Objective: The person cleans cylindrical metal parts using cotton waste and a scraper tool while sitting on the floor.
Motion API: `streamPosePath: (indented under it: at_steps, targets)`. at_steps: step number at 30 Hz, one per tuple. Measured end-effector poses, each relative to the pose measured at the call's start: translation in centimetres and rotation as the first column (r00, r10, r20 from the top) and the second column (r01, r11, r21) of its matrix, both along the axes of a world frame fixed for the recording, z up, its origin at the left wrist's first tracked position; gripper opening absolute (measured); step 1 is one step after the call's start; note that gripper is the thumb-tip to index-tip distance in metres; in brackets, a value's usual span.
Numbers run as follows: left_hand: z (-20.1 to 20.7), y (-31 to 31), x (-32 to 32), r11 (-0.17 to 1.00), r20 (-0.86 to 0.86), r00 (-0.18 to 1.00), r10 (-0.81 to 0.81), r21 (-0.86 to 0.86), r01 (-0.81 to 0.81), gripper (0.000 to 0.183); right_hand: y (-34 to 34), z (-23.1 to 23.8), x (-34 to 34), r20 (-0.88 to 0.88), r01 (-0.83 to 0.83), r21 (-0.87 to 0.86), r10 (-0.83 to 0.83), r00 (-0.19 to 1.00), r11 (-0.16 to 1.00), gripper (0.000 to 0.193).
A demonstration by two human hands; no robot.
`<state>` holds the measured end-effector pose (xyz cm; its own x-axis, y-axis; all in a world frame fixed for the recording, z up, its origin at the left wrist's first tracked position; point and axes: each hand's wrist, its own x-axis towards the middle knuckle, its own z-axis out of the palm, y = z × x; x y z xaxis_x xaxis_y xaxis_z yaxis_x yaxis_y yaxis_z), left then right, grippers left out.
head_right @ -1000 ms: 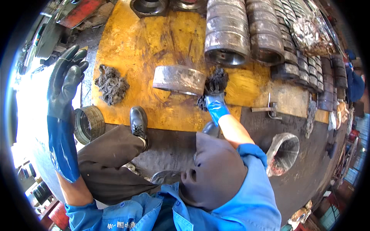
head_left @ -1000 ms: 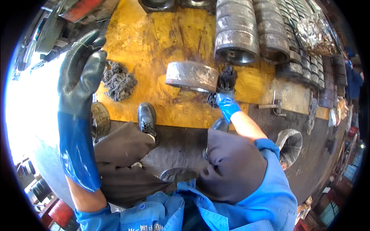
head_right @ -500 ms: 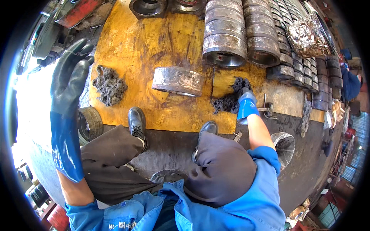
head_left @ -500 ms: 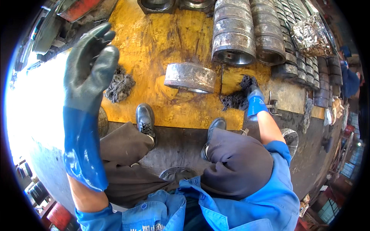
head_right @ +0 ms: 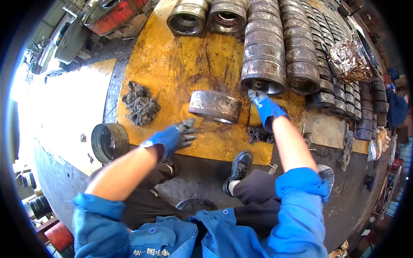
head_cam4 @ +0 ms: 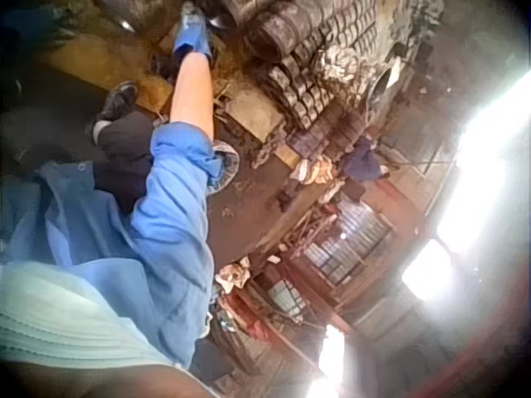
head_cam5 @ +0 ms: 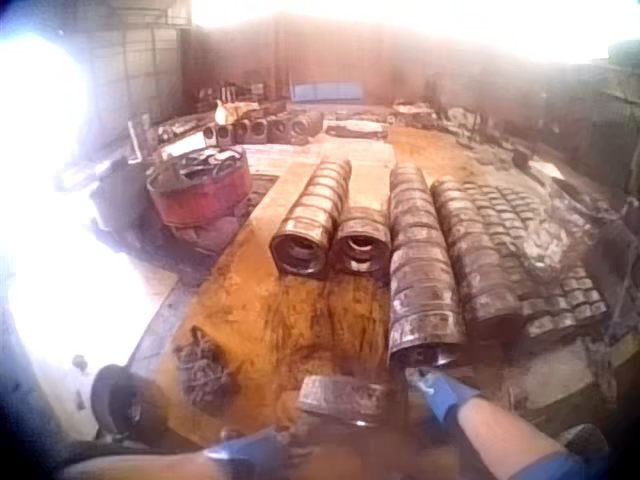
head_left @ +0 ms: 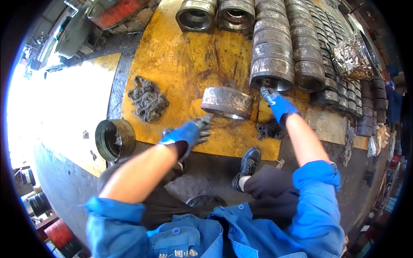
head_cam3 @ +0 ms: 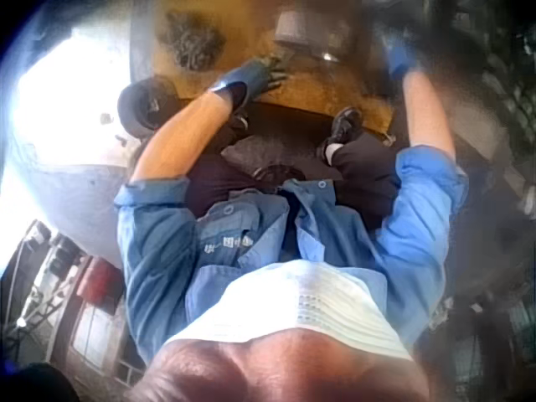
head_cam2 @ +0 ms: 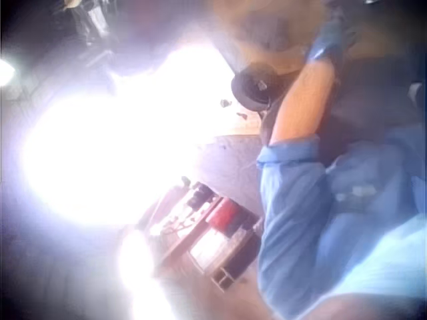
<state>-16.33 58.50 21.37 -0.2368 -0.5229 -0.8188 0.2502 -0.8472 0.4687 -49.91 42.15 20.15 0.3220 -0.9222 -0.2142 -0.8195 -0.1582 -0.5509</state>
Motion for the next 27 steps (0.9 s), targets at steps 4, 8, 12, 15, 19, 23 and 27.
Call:
streamPosePath:
  at_steps: [4,8,12,15,19,23,27]
  targets:
    - [-7.7,-2.2,-6.6,0.915,-0.348,0.848,0.401,0.116,-0.385,0.066,3.2,-8.1,3.5,0.341,0.397,0.255,-0.466,0.816,0.882,0.051]
    - [-7.0,-4.5,-11.2,0.797,-0.321,0.742,0.589,0.076,-0.600,0.058,5.1,-15.9,3.7,0.601,0.453,0.631,-0.766,0.229,0.630,0.064]
    - [-13.6,-4.7,-7.9,0.752,-0.188,0.731,0.656,0.256,-0.608,0.041,6.8,-12.6,8.5,0.579,0.421,0.706,-0.806,0.120,0.570,0.060]
    - [-12.2,-3.7,-5.2,0.822,0.399,0.917,-0.024,-0.514,0.245,0.035,11.4,-12.3,10.3,0.525,0.533,0.695,-0.847,0.083,0.483,0.051]
    - [-0.1,-7.2,0.5,0.517,0.889,0.259,-0.378,-0.029,0.855,0.034,17.9,-14.7,18.4,0.369,0.726,0.501,-0.876,0.312,0.470,0.040]
    - [0.7,-6.7,5.4,0.971,0.309,0.951,0.022,-0.234,0.054,0.039,20.0,-13.1,21.1,0.366,0.459,0.603,-0.738,0.567,0.652,0.025]
    - [0.2,-6.4,2.7,0.944,0.736,0.672,0.075,-0.270,0.190,0.035,13.9,-12.8,13.3,0.126,0.686,0.198,-0.713,0.690,0.700,0.018]
